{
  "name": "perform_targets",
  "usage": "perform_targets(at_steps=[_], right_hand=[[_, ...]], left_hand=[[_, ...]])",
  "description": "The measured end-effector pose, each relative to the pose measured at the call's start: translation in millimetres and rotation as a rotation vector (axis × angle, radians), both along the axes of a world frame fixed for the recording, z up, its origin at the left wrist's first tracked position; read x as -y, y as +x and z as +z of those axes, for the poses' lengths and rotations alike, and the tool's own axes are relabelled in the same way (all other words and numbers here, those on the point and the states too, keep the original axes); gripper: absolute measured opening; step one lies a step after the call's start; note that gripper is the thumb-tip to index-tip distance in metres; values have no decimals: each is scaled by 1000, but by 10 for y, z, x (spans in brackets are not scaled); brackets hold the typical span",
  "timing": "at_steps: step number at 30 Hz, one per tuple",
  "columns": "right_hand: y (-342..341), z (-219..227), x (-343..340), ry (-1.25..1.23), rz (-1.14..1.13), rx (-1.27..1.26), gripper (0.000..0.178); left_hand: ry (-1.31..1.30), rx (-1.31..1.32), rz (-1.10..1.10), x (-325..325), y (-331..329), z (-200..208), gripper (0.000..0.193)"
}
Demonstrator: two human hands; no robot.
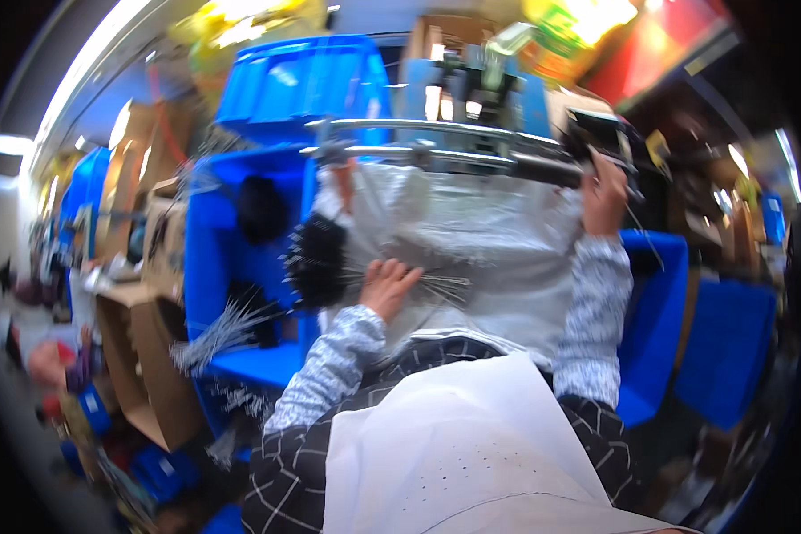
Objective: The recorder uses a machine to assemble and trim round black brushes, then uses a blow dryer to finish them.
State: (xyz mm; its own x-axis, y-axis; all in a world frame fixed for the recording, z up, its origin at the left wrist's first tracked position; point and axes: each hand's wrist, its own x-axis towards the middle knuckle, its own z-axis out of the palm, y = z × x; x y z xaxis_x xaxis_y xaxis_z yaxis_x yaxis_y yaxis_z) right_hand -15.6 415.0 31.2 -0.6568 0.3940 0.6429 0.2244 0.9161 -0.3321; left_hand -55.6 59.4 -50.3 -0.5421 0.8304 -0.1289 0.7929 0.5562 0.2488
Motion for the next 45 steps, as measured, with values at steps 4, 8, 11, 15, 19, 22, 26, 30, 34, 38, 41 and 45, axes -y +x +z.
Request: perform_targets(at_steps=[4, 8, 11, 15, 19, 22, 26, 30, 34, 38, 41, 45], right_hand=[[-272, -54, -275, 130, -142, 137, 22], [-522, -187, -348, 113, -150, 226, 20], [-646, -226, -369, 111, -173, 270, 21], [-697, -263, -373, 80, -168, 319, 22], [-690, -258, -390, 61, -134, 301, 21], [-686, -280, -407, 40, -105, 294, 21], [-696, -295, -405, 17, -71, 293, 21], [-698, -318, -433, 22, -75, 274, 21], [-696, -314, -428, -6, -65, 309, 22], [-714, -266, -393, -3, -90, 337, 21], [-738, -232, -395, -7, -100, 443, 25], [-855, -318, -487, 117, -148, 533, 31]], left_hand=[[-24, -11, -57, -113, -12, 35, 46], [-63, -30, -69, -140, -30, 58, 43], [-82, -54, -75, -172, -56, 84, 41], [-45, -62, -7, -184, -42, -2, 40], [-10, -10, 22, -219, -35, 12, 38], [53, 24, 20, -234, -35, 31, 38], [123, 28, 28, -237, -10, 65, 41], [235, 82, 36, -255, 28, 205, 44], [312, 131, 34, -259, 78, 303, 41], [329, 149, -11, -252, 93, 315, 42], [330, 159, -43, -282, 83, 321, 43], [351, 162, -82, -315, 75, 354, 45]])
